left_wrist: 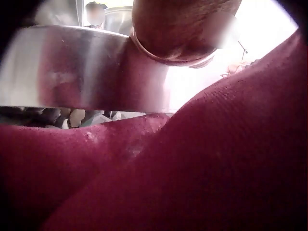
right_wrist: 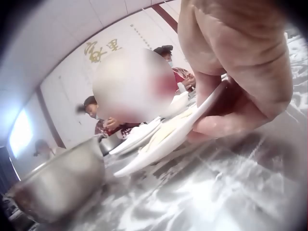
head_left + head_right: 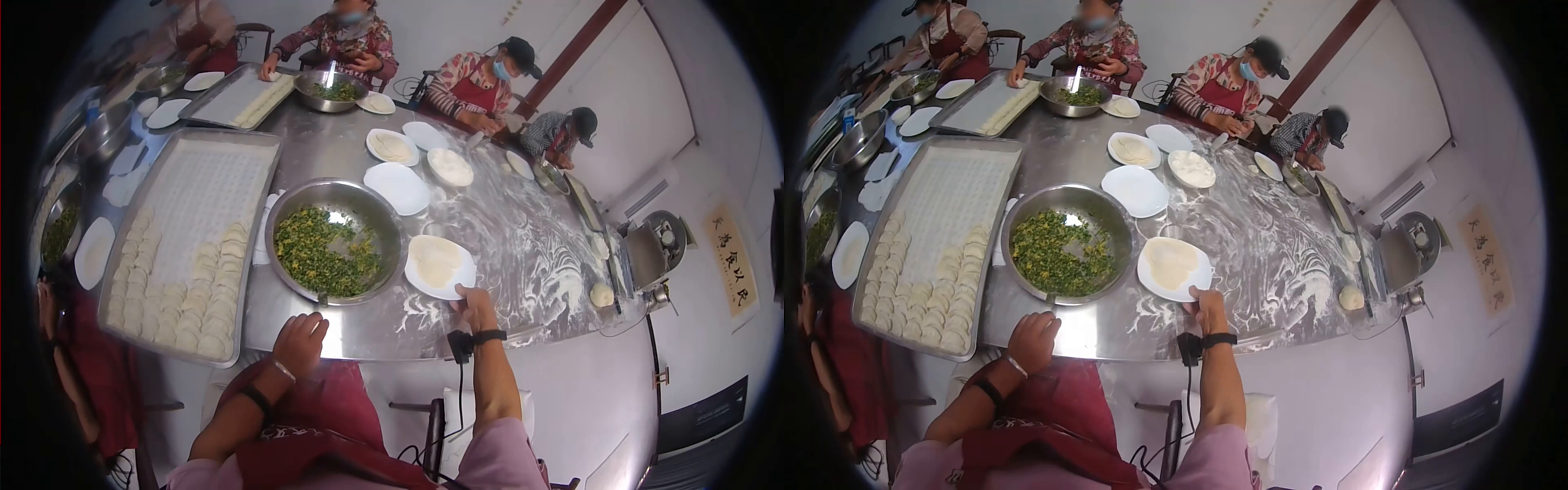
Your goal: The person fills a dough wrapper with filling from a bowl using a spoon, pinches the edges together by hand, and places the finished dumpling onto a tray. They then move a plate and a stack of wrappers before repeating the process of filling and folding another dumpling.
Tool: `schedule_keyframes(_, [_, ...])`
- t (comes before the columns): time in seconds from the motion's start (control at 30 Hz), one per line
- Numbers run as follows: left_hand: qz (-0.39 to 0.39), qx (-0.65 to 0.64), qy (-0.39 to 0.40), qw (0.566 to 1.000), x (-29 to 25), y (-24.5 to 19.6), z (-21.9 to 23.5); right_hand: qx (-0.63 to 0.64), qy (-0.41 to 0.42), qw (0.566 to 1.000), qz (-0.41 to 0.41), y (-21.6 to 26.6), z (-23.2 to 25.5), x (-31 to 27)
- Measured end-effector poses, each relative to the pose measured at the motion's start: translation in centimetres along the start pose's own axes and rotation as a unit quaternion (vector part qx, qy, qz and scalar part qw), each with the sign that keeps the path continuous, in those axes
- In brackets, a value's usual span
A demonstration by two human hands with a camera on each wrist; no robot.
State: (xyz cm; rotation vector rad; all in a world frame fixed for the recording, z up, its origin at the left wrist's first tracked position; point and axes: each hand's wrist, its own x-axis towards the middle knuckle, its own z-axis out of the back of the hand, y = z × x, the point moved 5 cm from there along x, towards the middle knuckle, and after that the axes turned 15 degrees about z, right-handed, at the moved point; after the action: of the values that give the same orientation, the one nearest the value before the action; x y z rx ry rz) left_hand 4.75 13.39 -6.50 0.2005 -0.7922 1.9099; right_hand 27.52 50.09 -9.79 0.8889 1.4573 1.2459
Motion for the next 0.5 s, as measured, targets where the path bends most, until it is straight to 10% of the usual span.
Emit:
schedule_keyframes(0.23, [0.077,-0.177,0.029,0.981,-0.1,0.3,1.5,-0.023,0.014,0.999,0.034,0.8,0.1,-14.0])
schedule_keyframes(0.5, [-0.023,-0.153,0.086,0.984,-1.7,-5.4,5.5,0.043,0.114,0.992,-0.029,-2.0,-7.5,-27.6])
